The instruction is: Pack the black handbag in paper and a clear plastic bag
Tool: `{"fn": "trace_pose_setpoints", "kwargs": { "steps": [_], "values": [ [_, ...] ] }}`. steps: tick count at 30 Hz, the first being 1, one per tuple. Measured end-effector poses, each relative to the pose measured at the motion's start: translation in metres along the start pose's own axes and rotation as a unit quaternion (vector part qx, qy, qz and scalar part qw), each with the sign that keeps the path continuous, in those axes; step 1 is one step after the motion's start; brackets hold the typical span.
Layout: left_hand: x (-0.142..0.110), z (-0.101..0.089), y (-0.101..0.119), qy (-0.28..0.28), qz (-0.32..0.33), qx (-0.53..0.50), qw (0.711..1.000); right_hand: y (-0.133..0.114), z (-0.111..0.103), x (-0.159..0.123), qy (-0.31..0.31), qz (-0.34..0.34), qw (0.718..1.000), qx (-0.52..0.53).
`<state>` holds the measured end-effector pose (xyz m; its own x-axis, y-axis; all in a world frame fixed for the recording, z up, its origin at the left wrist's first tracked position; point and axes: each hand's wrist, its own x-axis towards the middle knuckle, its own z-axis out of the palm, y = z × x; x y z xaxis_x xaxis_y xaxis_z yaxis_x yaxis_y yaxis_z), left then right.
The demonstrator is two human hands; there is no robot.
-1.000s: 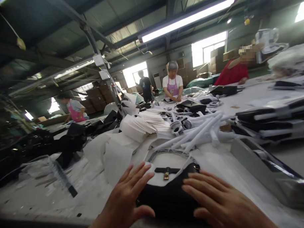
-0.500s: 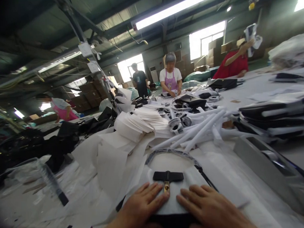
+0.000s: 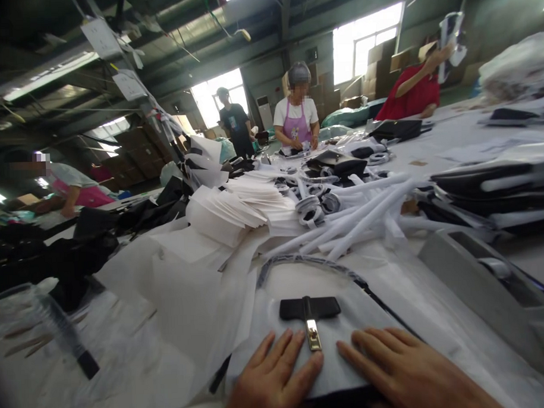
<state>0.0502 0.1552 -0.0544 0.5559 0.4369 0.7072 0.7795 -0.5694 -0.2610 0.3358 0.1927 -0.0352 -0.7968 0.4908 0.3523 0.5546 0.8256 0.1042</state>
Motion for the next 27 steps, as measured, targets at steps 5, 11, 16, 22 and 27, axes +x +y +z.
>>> {"fn": "trace_pose_setpoints", "kwargs": {
  "steps": [5, 11, 16, 22, 27],
  "values": [
    [0.003, -0.003, -0.006, 0.014, 0.012, -0.003, 1.0, -0.001, 0.003, 0.008, 0.024, -0.034, 0.999, -0.021],
    [0.008, -0.005, -0.021, -0.027, 0.062, -0.028, 0.997, 0.004, 0.009, 0.019, -0.015, -0.093, 0.995, -0.043],
    [-0.02, 0.01, -0.015, -0.055, 0.067, -0.001, 0.996, -0.008, 0.04, 0.004, 0.027, -0.067, 0.995, -0.072],
    [-0.06, 0.024, -0.002, -0.111, 0.051, -0.019, 0.992, -0.017, 0.057, -0.007, 0.026, -0.021, 0.999, -0.043],
    [-0.054, 0.022, 0.001, -0.09, 0.034, -0.018, 0.995, -0.017, 0.043, -0.006, 0.0, -0.001, 1.0, 0.001]
  ]
}}
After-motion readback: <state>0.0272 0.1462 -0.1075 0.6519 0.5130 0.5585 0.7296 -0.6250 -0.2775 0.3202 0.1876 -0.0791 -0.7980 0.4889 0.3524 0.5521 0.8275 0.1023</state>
